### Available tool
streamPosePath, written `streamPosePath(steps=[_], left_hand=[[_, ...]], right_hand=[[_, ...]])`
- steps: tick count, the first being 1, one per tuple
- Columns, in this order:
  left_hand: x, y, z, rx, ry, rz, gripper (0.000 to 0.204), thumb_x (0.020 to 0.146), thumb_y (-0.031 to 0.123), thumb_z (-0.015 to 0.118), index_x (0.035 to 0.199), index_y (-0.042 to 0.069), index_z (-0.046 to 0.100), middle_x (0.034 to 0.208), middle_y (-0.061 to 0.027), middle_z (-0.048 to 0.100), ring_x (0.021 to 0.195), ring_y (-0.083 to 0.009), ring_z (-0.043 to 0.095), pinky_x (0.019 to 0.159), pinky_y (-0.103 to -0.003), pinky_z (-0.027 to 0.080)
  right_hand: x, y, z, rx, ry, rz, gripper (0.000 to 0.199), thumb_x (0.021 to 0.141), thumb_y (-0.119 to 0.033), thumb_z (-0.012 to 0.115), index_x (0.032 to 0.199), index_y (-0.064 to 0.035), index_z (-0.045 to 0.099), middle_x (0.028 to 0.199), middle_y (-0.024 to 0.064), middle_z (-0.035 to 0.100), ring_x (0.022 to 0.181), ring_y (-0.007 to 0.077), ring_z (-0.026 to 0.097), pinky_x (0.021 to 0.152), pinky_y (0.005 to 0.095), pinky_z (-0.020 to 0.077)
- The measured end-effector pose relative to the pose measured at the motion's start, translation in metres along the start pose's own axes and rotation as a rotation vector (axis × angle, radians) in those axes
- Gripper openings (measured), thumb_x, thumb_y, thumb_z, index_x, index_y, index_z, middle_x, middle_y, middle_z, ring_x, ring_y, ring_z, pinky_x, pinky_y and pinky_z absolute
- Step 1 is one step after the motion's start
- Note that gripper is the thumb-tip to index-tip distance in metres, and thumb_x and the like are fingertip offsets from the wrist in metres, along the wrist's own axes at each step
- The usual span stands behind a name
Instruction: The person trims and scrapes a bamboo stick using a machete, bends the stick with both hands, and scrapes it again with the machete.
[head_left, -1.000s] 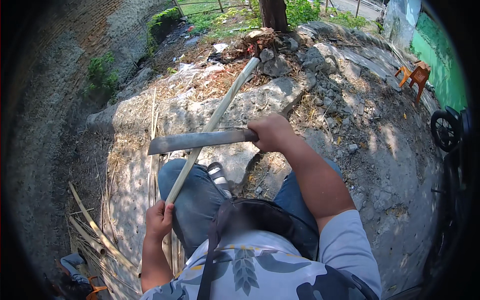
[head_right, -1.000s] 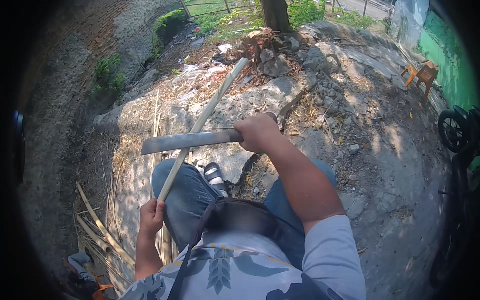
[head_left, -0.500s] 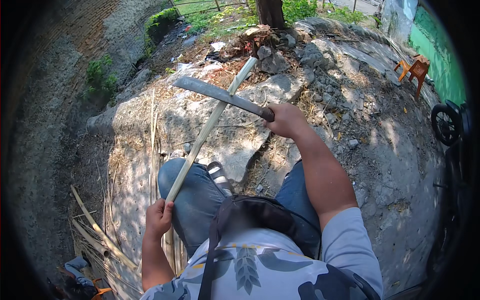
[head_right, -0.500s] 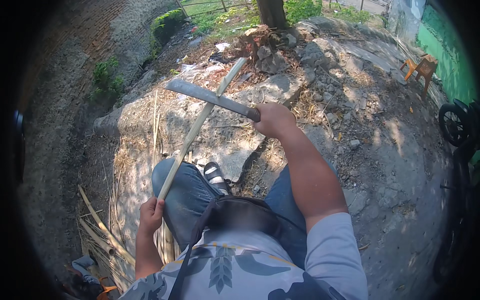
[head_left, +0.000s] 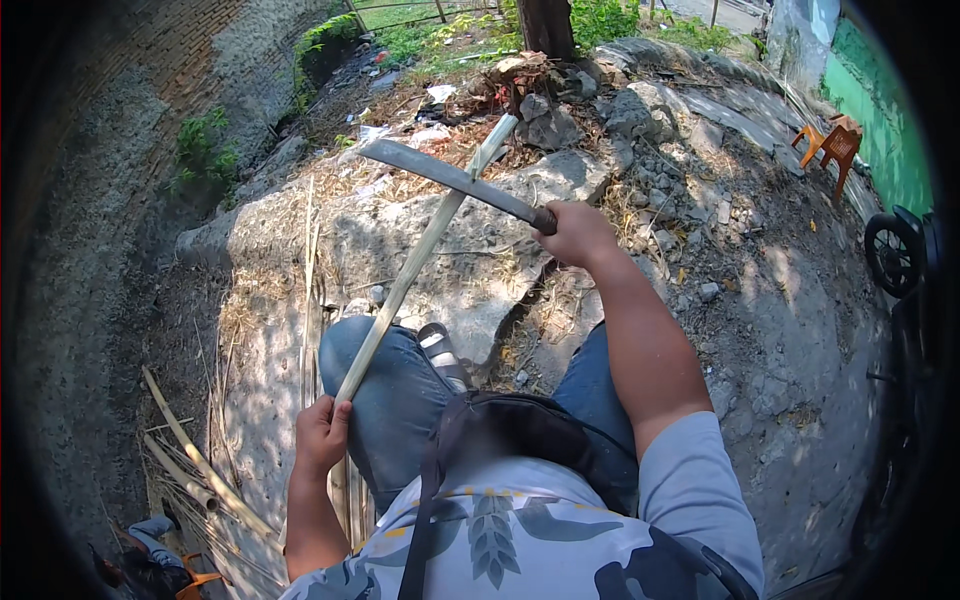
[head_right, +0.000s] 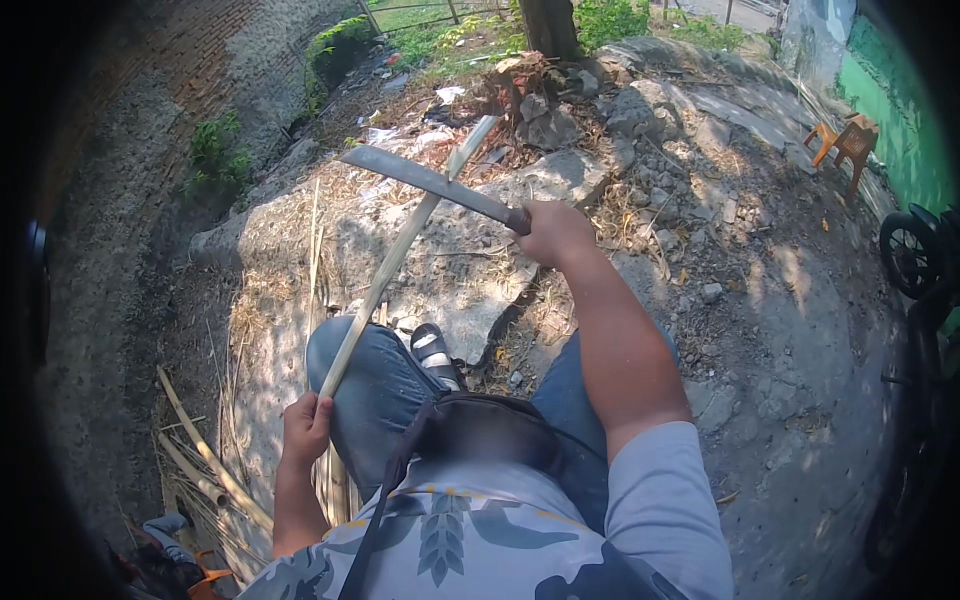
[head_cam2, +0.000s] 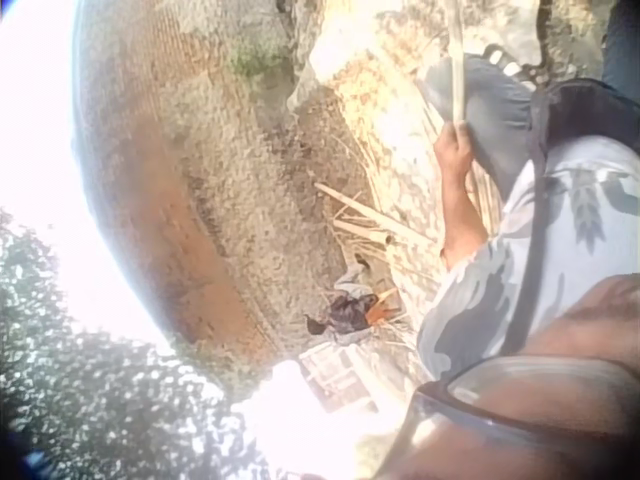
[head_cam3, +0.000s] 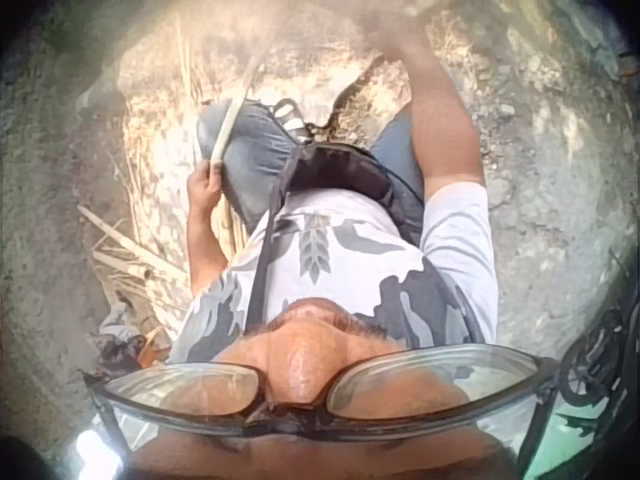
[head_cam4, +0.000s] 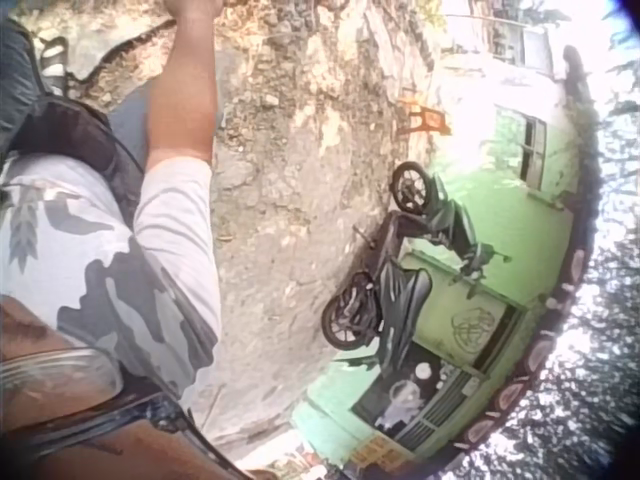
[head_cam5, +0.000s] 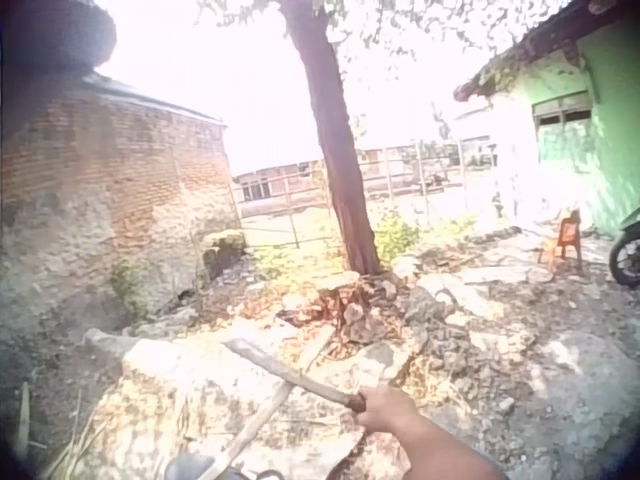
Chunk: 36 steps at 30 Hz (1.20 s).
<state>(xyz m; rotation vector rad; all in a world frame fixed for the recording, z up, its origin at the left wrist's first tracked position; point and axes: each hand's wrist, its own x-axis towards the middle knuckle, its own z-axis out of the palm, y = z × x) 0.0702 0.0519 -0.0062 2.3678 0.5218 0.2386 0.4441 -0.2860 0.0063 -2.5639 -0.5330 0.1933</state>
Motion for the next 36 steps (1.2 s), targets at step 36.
streamPosePath(steps=[36], left_hand=[[0.002,0.001,-0.002,0.049,-0.023,-0.065,0.044,0.102,0.035,0.069,0.078,-0.001,0.059,0.060,-0.0050,0.053,0.059,-0.0103,0.046,0.053,-0.033,0.039]], right_hand=[[-0.022,-0.032,0.002,-0.293,-0.117,-0.459,0.016,0.079,-0.024,0.073,0.094,-0.0183,0.071,0.089,0.0079,0.074,0.088,0.0321,0.073,0.080,0.0476,0.0569]])
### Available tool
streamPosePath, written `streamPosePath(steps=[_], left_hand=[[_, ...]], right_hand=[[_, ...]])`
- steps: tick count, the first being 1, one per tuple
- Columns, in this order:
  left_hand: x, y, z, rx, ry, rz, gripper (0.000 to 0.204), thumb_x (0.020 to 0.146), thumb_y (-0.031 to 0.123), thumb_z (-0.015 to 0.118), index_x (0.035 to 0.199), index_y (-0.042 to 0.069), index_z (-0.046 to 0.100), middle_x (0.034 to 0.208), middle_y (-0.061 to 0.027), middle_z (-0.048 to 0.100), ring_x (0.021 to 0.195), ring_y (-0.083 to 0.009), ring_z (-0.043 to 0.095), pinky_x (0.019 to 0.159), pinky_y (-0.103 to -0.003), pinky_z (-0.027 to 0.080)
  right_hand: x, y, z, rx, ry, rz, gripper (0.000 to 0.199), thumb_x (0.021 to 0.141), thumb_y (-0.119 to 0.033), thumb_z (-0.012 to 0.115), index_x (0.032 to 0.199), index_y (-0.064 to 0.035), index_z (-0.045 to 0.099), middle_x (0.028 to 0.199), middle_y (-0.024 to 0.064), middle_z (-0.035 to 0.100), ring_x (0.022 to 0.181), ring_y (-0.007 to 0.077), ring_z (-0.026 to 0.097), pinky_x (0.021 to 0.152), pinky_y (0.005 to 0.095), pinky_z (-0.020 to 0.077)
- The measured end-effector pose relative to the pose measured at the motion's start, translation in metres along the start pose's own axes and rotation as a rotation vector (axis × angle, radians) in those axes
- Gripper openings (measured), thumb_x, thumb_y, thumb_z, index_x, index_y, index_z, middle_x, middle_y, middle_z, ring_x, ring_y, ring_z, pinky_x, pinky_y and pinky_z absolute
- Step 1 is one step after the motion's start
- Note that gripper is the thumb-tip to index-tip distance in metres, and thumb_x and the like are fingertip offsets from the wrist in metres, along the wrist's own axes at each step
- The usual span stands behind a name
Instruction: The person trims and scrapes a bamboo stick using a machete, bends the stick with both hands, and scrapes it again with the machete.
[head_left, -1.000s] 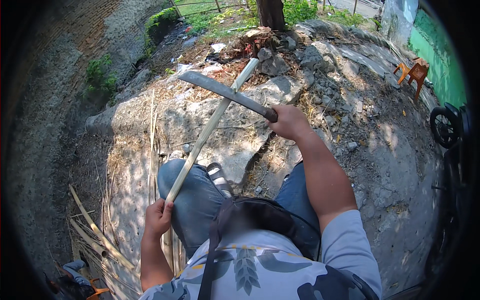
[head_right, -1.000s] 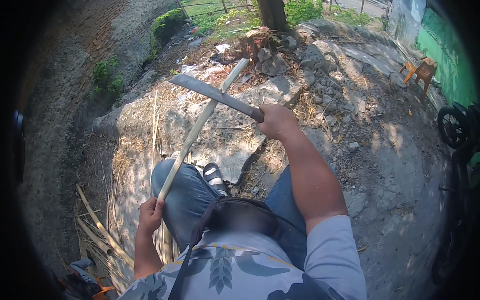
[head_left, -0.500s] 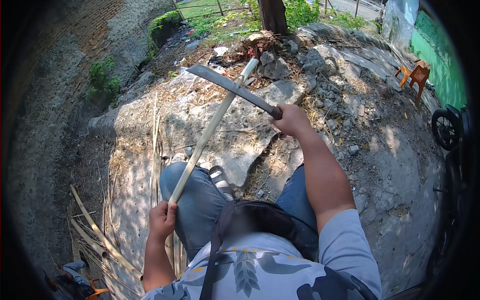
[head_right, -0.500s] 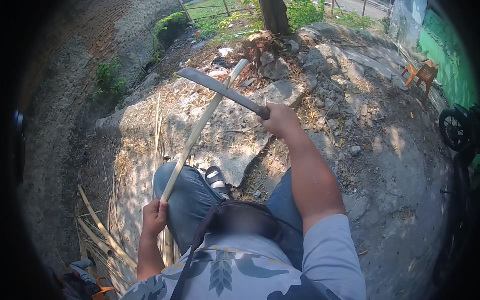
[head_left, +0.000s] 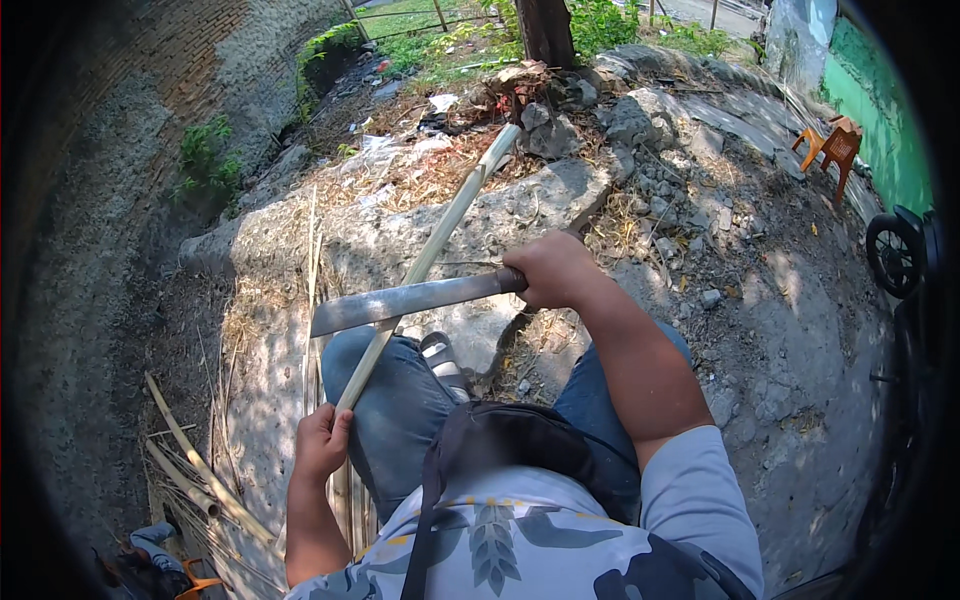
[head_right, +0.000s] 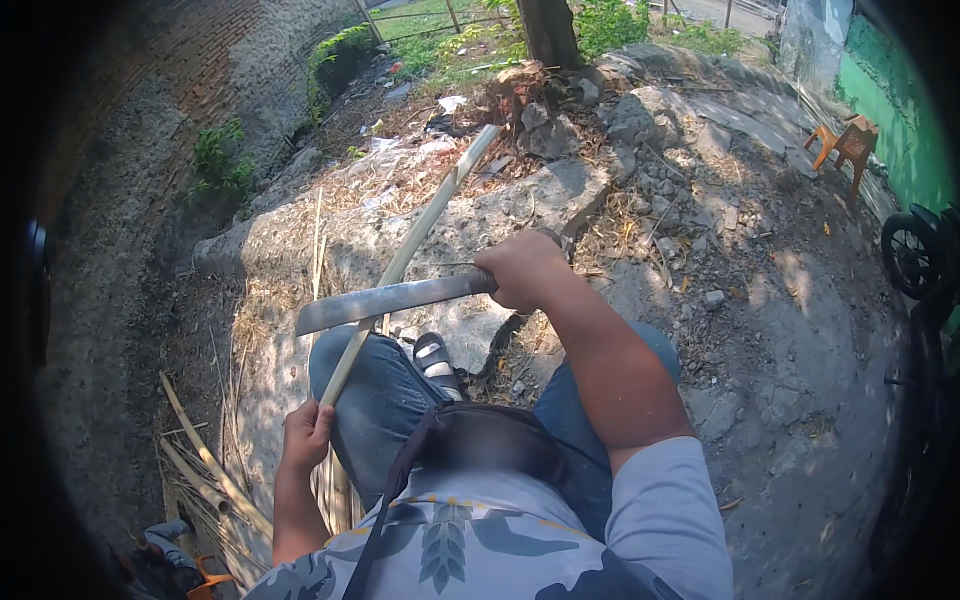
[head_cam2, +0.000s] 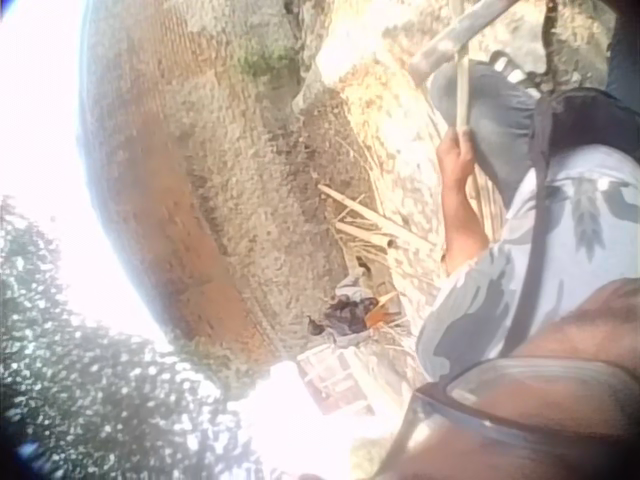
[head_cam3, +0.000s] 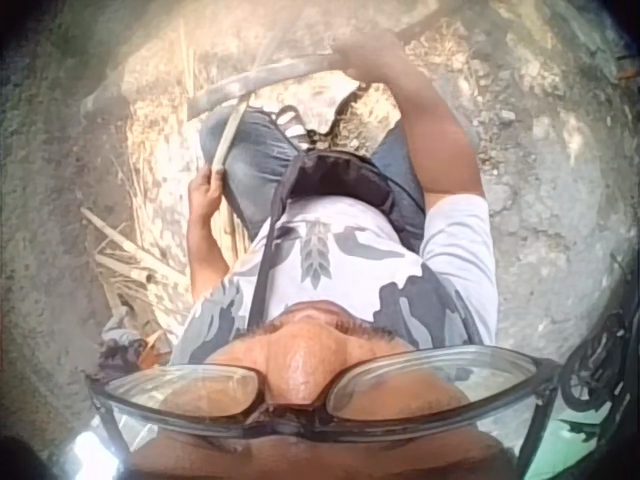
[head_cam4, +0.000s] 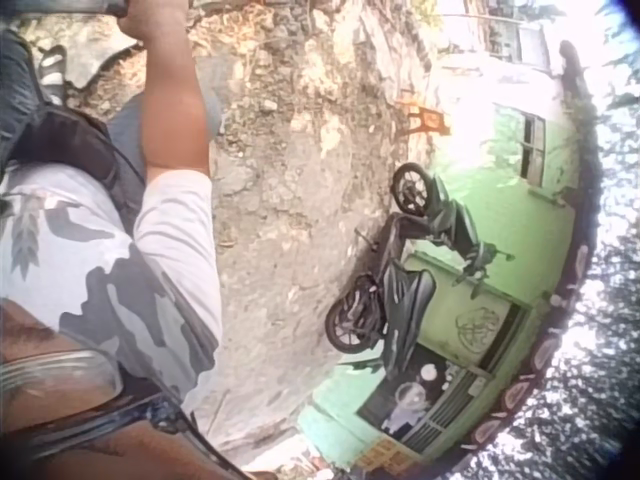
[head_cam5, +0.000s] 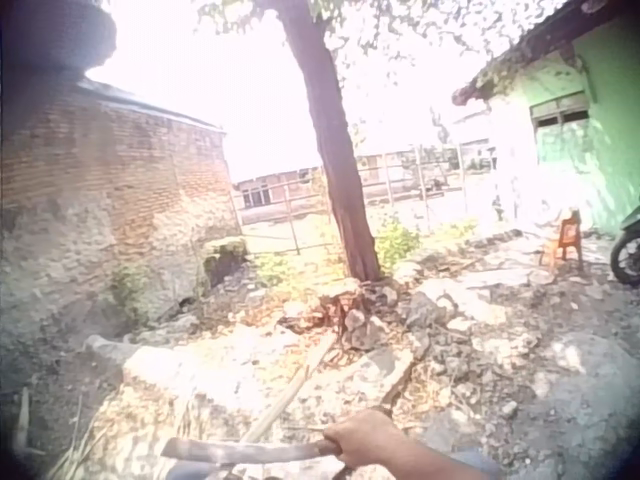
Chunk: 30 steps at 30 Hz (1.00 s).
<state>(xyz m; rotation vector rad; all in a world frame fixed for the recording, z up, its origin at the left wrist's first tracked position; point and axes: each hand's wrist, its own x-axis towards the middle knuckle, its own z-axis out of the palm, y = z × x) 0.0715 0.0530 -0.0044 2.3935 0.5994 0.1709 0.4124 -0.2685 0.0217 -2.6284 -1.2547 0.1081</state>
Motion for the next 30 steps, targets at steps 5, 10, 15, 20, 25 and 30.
streamPosePath(steps=[5,10,15,20,25,30], left_hand=[[-0.005,-0.002,0.009,0.033,0.102,0.132,0.041,0.103,0.032,0.067,0.078,0.000,0.059,0.058,-0.0113,0.055,0.054,-0.0169,0.048,0.053,-0.037,0.041],[-0.001,0.000,0.006,0.022,0.053,0.111,0.042,0.103,0.032,0.066,0.077,0.000,0.057,0.059,-0.0147,0.055,0.052,-0.0212,0.049,0.053,-0.038,0.042],[-0.001,0.001,0.006,0.053,0.071,0.109,0.043,0.103,0.033,0.066,0.077,-0.001,0.057,0.060,-0.0161,0.055,0.052,-0.0227,0.049,0.053,-0.039,0.042],[-0.001,0.013,-0.001,0.039,0.026,0.081,0.044,0.103,0.032,0.066,0.076,-0.001,0.056,0.058,-0.0156,0.053,0.052,-0.0207,0.046,0.052,-0.039,0.040],[-0.003,0.004,0.002,0.044,0.046,0.113,0.044,0.102,0.031,0.066,0.073,0.000,0.053,0.056,-0.0146,0.050,0.051,-0.0196,0.043,0.051,-0.038,0.038],[0.006,0.002,0.001,0.023,0.005,0.122,0.044,0.101,0.029,0.067,0.072,0.000,0.051,0.056,-0.0141,0.050,0.051,-0.0192,0.043,0.050,-0.038,0.036]], right_hand=[[-0.001,0.055,0.003,0.243,0.104,0.389,0.024,0.085,-0.034,0.075,0.101,-0.0167,0.074,0.095,0.0115,0.076,0.093,0.0318,0.073,0.084,0.0467,0.0568],[-0.013,0.058,0.001,0.393,0.114,0.430,0.027,0.084,-0.034,0.077,0.104,-0.0158,0.075,0.097,0.0120,0.075,0.096,0.0342,0.072,0.084,0.0476,0.0556],[-0.004,0.020,0.007,0.079,0.085,0.082,0.016,0.077,-0.023,0.074,0.089,-0.0133,0.071,0.085,0.0115,0.072,0.087,0.0345,0.071,0.077,0.0479,0.0559],[0.004,-0.005,0.017,0.012,0.095,-0.139,0.016,0.073,-0.018,0.074,0.089,-0.0162,0.072,0.082,0.0078,0.073,0.082,0.0321,0.073,0.079,0.0474,0.0566],[0.002,0.047,0.008,0.240,0.175,0.362,0.020,0.080,-0.026,0.074,0.097,-0.0148,0.072,0.090,0.0115,0.074,0.090,0.0336,0.073,0.081,0.0485,0.0567],[-0.008,0.059,0.012,0.339,0.175,0.509,0.024,0.083,-0.028,0.074,0.102,-0.0139,0.073,0.095,0.0145,0.075,0.093,0.0350,0.073,0.083,0.0493,0.0569]])
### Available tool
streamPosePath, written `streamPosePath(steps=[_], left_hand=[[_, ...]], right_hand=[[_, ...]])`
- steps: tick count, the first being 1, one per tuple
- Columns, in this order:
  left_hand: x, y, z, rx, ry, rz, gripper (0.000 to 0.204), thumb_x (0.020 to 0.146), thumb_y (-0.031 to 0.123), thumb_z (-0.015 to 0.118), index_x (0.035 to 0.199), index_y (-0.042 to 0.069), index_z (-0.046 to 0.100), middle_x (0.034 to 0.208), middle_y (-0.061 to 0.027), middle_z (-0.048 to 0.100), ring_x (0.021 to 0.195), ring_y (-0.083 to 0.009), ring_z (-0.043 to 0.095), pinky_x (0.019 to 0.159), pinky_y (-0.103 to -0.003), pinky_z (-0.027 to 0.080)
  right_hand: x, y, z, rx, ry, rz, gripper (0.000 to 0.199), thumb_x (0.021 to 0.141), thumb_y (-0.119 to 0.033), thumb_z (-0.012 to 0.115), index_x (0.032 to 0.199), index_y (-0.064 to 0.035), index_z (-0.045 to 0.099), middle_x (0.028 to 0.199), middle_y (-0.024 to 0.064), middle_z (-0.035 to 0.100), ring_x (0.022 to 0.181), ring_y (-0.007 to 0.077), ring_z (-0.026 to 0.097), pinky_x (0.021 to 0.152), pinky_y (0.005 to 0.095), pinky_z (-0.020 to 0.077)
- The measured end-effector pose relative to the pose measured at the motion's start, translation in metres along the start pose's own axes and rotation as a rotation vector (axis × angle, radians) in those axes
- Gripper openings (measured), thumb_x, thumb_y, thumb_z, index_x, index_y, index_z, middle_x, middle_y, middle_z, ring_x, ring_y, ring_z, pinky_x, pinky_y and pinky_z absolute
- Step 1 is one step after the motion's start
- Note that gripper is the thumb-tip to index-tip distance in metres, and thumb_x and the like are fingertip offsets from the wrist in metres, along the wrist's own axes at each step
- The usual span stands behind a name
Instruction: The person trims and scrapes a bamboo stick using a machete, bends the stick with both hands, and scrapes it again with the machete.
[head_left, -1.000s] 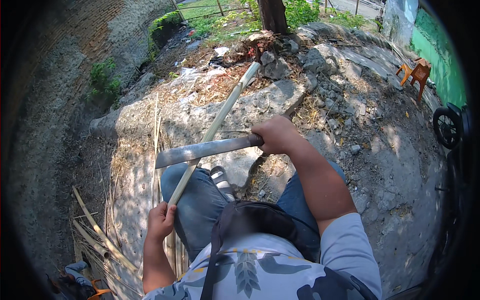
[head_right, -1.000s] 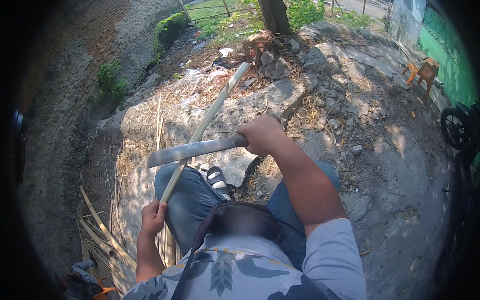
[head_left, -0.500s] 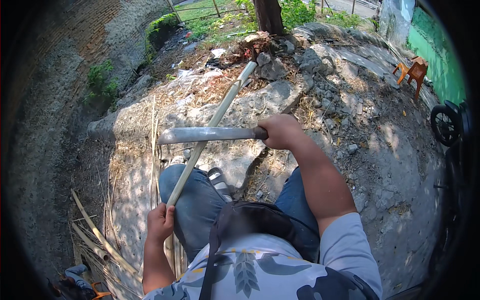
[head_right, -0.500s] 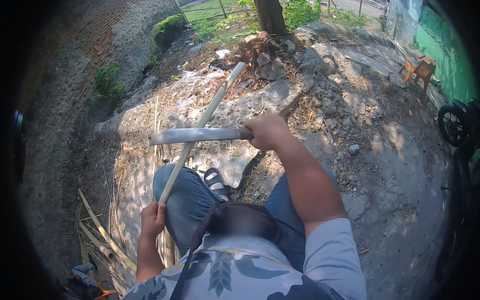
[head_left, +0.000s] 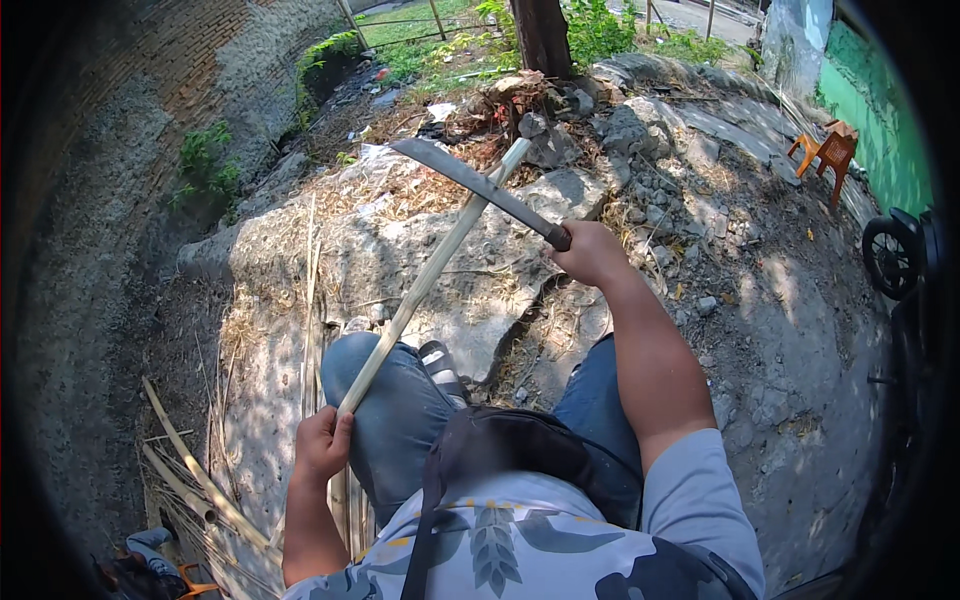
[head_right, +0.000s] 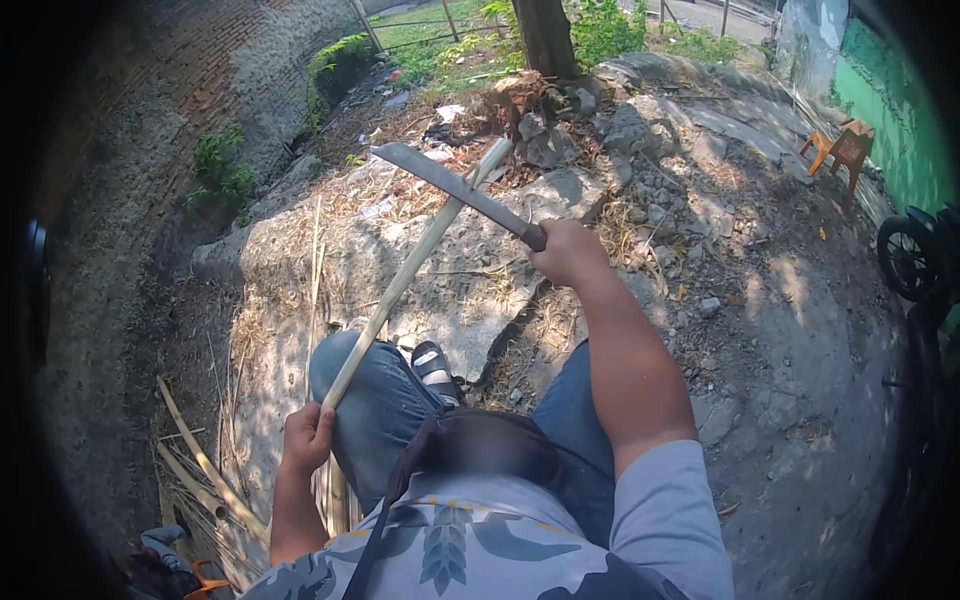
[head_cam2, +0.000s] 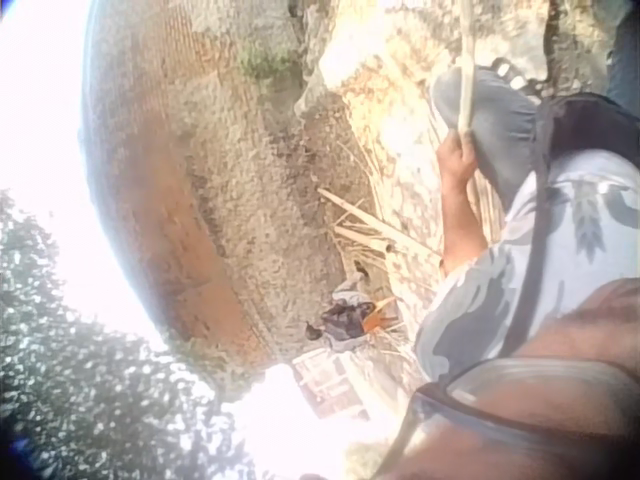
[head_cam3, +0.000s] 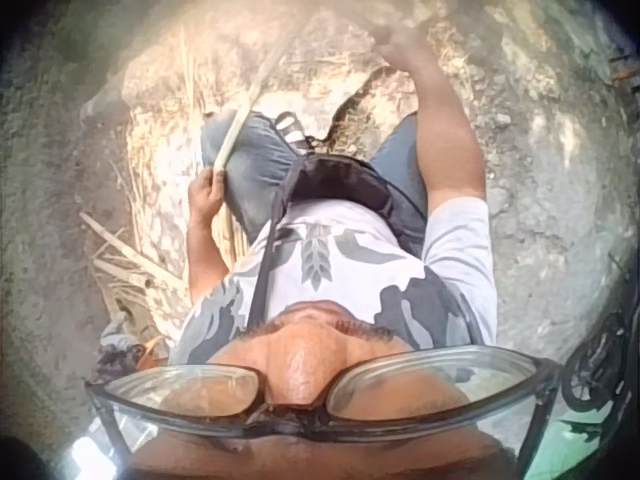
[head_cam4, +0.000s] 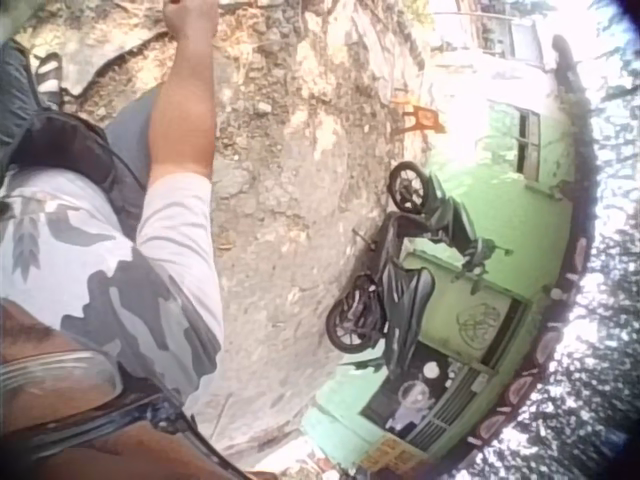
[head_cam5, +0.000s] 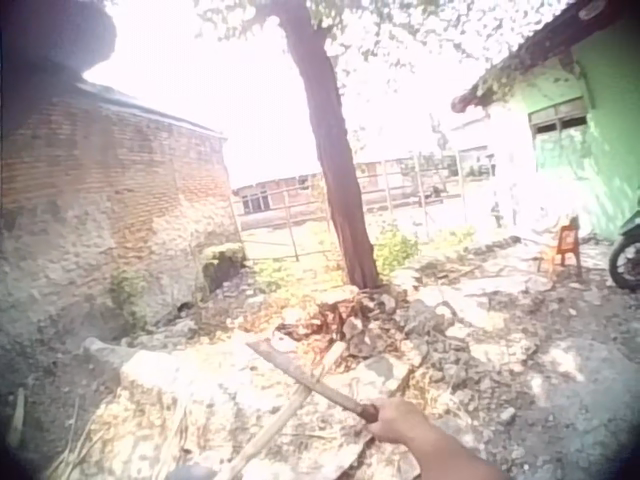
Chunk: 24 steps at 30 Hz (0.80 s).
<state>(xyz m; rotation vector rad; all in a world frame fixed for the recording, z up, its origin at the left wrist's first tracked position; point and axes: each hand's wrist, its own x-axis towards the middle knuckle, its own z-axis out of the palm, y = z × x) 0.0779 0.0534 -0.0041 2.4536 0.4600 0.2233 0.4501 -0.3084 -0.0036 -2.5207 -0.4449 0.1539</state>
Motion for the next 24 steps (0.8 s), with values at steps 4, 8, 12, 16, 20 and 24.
streamPosePath(steps=[4,8,12,16,20,24], left_hand=[[0.000,0.008,-0.004,-0.006,-0.009,-0.027,0.045,0.102,0.030,0.066,0.072,0.000,0.052,0.057,-0.0143,0.050,0.051,-0.0203,0.043,0.051,-0.039,0.037],[0.002,0.003,0.000,0.021,0.038,-0.067,0.048,0.103,0.035,0.066,0.072,0.000,0.052,0.057,-0.0132,0.051,0.052,-0.0207,0.044,0.051,-0.039,0.038],[0.003,0.003,-0.001,0.068,0.018,-0.087,0.051,0.103,0.037,0.066,0.071,0.000,0.052,0.057,-0.0137,0.052,0.052,-0.0224,0.045,0.052,-0.040,0.039],[0.006,0.009,0.000,0.066,0.020,-0.022,0.051,0.103,0.037,0.067,0.071,0.000,0.052,0.057,-0.0135,0.050,0.052,-0.0220,0.043,0.052,-0.040,0.039],[0.007,0.006,-0.006,0.064,-0.033,-0.070,0.050,0.102,0.036,0.069,0.070,0.001,0.051,0.056,-0.0133,0.048,0.051,-0.0208,0.041,0.051,-0.039,0.038],[0.003,0.003,-0.007,0.087,-0.031,-0.047,0.050,0.101,0.036,0.069,0.071,0.000,0.052,0.057,-0.0150,0.051,0.050,-0.0241,0.044,0.051,-0.041,0.039]], right_hand=[[-0.007,-0.009,-0.002,-0.063,-0.014,-0.096,0.022,0.082,-0.027,0.072,0.102,-0.0152,0.074,0.096,0.0127,0.075,0.094,0.0342,0.073,0.083,0.0495,0.0571],[-0.017,-0.041,0.006,-0.296,-0.163,-0.371,0.016,0.081,-0.027,0.074,0.095,-0.0186,0.070,0.089,0.0096,0.072,0.091,0.0314,0.073,0.079,0.0478,0.0567],[-0.014,-0.041,0.009,-0.307,-0.149,-0.461,0.018,0.080,-0.027,0.074,0.096,-0.0175,0.071,0.089,0.0107,0.073,0.090,0.0322,0.073,0.077,0.0482,0.0567],[0.008,-0.023,-0.005,0.016,0.070,0.111,0.023,0.087,-0.027,0.069,0.108,-0.0179,0.073,0.102,0.0118,0.075,0.097,0.0328,0.073,0.087,0.0494,0.0568],[0.003,-0.029,0.000,-0.041,0.049,0.191,0.026,0.087,-0.029,0.069,0.110,-0.0161,0.072,0.104,0.0144,0.075,0.101,0.0354,0.073,0.089,0.0499,0.0572],[0.002,-0.007,-0.008,-0.050,-0.092,0.063,0.026,0.084,-0.024,0.068,0.108,-0.0163,0.073,0.106,0.0129,0.075,0.103,0.0322,0.073,0.090,0.0474,0.0574]])
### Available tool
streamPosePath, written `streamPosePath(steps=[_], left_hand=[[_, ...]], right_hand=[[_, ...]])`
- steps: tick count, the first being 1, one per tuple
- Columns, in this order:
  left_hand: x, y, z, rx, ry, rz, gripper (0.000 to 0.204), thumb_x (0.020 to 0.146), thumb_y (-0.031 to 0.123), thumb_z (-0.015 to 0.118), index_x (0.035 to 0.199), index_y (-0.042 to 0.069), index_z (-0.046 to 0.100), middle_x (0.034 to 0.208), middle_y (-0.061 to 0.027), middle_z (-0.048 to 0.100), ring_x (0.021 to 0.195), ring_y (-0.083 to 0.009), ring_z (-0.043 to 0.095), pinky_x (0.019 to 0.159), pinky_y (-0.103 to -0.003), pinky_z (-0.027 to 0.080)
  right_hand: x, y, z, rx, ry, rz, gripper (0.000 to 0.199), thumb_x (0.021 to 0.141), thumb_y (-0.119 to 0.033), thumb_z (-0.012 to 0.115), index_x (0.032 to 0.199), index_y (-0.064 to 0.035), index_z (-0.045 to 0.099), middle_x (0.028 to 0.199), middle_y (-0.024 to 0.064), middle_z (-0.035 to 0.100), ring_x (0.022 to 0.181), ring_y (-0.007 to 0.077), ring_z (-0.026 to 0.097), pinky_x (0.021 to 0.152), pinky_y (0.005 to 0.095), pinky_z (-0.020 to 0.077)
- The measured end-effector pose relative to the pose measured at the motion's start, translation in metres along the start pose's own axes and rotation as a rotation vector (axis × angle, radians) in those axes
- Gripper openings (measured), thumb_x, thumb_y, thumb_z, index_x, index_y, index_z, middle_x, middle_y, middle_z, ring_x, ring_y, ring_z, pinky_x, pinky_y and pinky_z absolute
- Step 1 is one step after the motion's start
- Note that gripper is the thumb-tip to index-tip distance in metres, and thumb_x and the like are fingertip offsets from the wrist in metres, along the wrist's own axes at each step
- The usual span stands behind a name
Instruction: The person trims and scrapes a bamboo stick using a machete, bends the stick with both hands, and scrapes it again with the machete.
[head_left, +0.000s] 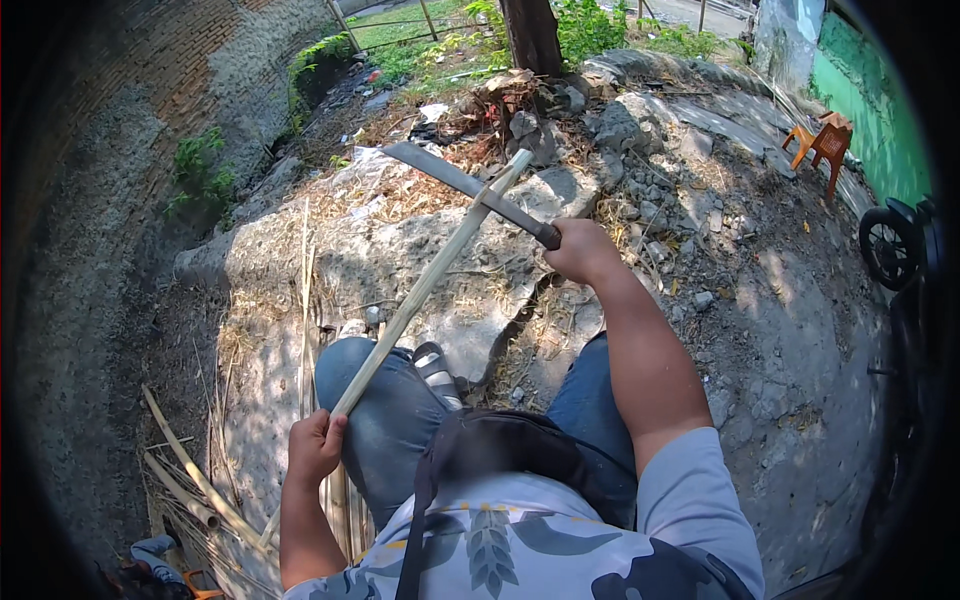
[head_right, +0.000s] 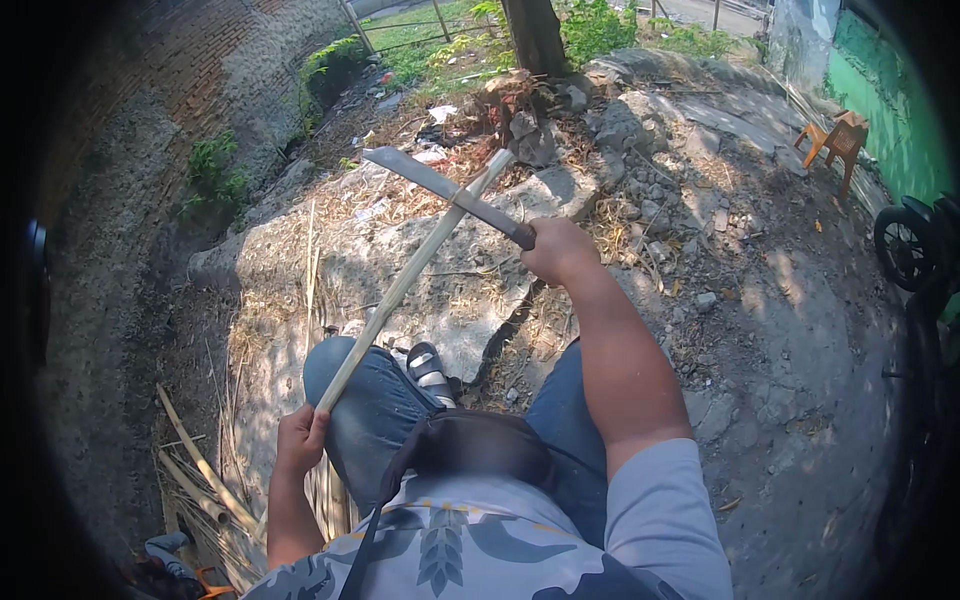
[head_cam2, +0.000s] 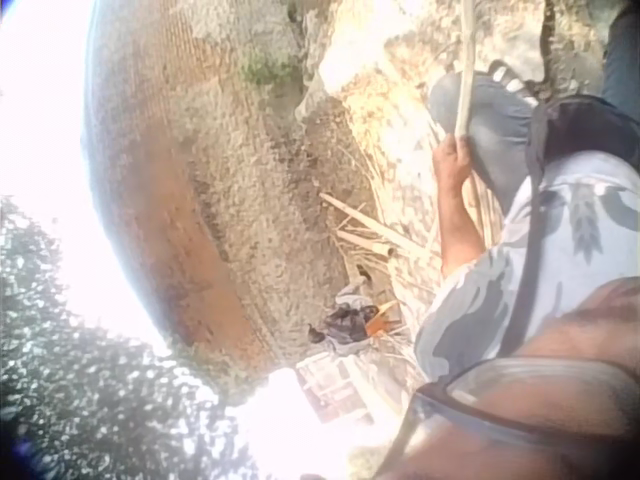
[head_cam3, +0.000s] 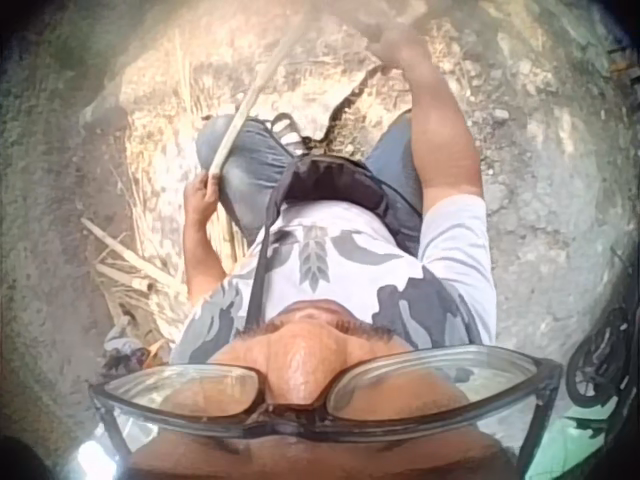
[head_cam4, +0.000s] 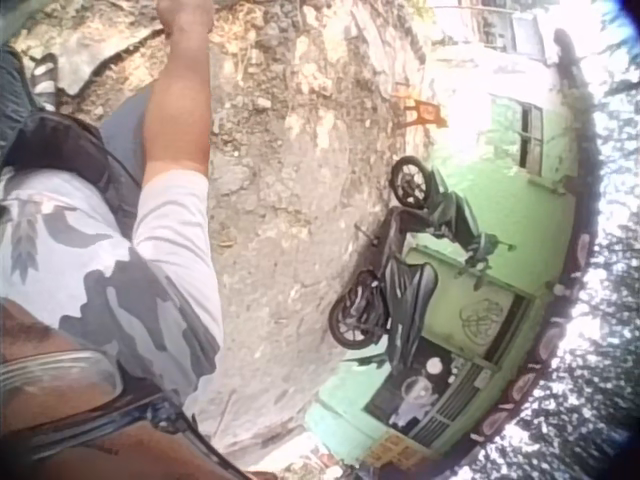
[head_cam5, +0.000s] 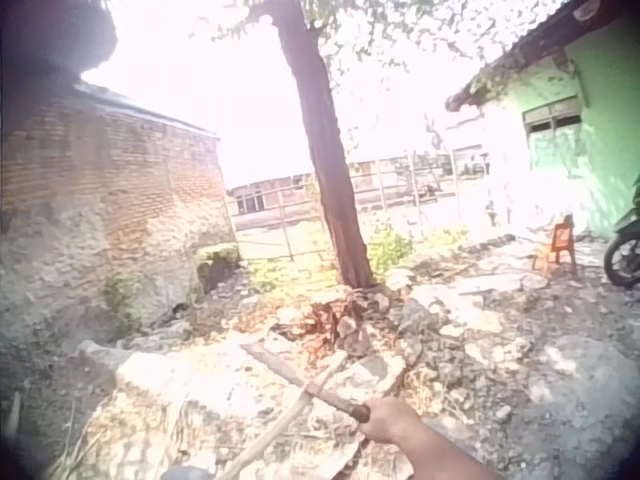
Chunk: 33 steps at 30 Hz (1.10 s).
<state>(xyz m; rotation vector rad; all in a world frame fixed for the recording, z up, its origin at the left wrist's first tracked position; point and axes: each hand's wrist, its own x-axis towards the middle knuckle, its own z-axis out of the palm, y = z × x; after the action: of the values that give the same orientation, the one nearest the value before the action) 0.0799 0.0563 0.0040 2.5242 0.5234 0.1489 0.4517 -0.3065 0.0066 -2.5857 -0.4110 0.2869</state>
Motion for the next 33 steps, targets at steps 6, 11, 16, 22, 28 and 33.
streamPosePath(steps=[6,11,16,22,28,33], left_hand=[[0.004,0.008,-0.001,0.063,0.003,-0.006,0.049,0.101,0.037,0.069,0.072,0.000,0.053,0.058,-0.0156,0.053,0.050,-0.0256,0.046,0.052,-0.041,0.040],[-0.006,0.004,0.001,0.010,0.041,-0.034,0.049,0.101,0.038,0.068,0.074,0.000,0.054,0.059,-0.0183,0.054,0.051,-0.0298,0.049,0.052,-0.042,0.041],[0.000,0.008,0.013,0.065,0.141,0.094,0.053,0.101,0.044,0.066,0.073,0.001,0.055,0.061,-0.0197,0.055,0.053,-0.0356,0.054,0.053,-0.043,0.043],[-0.002,0.007,0.007,0.063,0.080,0.015,0.056,0.101,0.048,0.065,0.073,0.000,0.055,0.061,-0.0200,0.055,0.054,-0.0369,0.054,0.054,-0.044,0.043],[0.002,0.010,0.004,0.069,0.046,-0.007,0.057,0.100,0.048,0.066,0.073,0.000,0.054,0.061,-0.0196,0.055,0.054,-0.0353,0.051,0.054,-0.044,0.043],[-0.002,0.006,0.004,0.026,0.048,-0.017,0.055,0.100,0.046,0.067,0.073,0.000,0.053,0.061,-0.0191,0.055,0.054,-0.0330,0.051,0.054,-0.043,0.042]], right_hand=[[-0.021,-0.038,0.012,-0.236,-0.177,-0.324,0.025,0.080,-0.022,0.070,0.104,-0.0191,0.074,0.102,0.0091,0.075,0.102,0.0311,0.072,0.087,0.0476,0.0576],[-0.020,-0.042,-0.001,-0.321,-0.133,-0.411,0.025,0.077,-0.021,0.071,0.102,-0.0203,0.075,0.095,0.0075,0.075,0.097,0.0304,0.073,0.084,0.0462,0.0575],[0.009,0.021,-0.003,0.095,0.191,0.051,0.023,0.080,-0.023,0.070,0.102,-0.0167,0.074,0.097,0.0118,0.076,0.096,0.0343,0.073,0.085,0.0479,0.0571],[-0.007,0.005,-0.006,0.062,0.125,0.009,0.027,0.081,-0.025,0.069,0.105,-0.0148,0.075,0.100,0.0144,0.076,0.095,0.0352,0.073,0.086,0.0484,0.0570],[-0.022,-0.027,0.005,-0.215,-0.228,-0.305,0.023,0.079,-0.021,0.068,0.101,-0.0170,0.076,0.097,0.0113,0.075,0.098,0.0318,0.073,0.086,0.0467,0.0574],[-0.018,-0.026,-0.010,-0.294,-0.068,-0.313,0.025,0.081,-0.022,0.070,0.105,-0.0191,0.075,0.097,0.0098,0.076,0.098,0.0313,0.073,0.086,0.0460,0.0576]])
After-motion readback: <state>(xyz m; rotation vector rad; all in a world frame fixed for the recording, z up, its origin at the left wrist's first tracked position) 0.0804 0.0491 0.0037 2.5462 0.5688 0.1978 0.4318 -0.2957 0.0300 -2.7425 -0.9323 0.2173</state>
